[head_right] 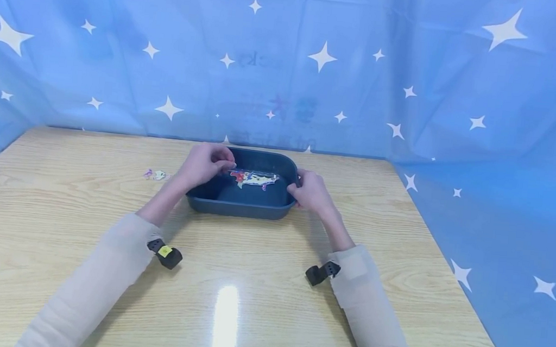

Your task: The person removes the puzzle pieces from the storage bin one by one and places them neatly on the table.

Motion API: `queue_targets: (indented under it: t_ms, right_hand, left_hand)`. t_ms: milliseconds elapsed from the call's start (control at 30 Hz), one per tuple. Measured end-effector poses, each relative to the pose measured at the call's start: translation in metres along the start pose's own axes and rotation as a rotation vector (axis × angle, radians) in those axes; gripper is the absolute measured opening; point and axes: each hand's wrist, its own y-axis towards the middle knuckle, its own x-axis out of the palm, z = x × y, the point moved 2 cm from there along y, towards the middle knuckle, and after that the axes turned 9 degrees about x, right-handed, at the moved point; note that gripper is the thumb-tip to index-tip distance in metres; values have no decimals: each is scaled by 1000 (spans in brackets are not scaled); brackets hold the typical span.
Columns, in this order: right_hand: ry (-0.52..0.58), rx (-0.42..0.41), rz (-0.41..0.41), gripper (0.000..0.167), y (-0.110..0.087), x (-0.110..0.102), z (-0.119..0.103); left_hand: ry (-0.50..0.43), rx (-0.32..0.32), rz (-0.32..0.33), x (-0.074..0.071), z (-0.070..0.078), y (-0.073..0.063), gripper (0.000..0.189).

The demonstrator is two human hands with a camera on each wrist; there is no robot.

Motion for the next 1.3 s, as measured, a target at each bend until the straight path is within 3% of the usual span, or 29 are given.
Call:
queue_targets:
  t_ms: [167,367,567,767,967,1300]
  right_hand:
    - [-2,-6,0,40,0,0,0]
    - [0,2,-5,45,1,0,2]
    - [-6,0,-3,45,0,1,2]
    - [-5,0,-7,48,-1,1,1]
    - [-3,4,-10,47,0,1,2]
    - [-2,6,-14,50,0,0,2]
  left_hand:
    - [-140,26,19,-10,3,-4,9]
    - [-267,14,67,-28,3,-13,11]
    - [-272,12,94,-49,-3,-22,17]
    - [-247,-22,131,-66,-19,-36,16]
    - [-214,-87,159,-84,-39,-52,18]
    - [-140,-310,85,-112,-65,-77,24]
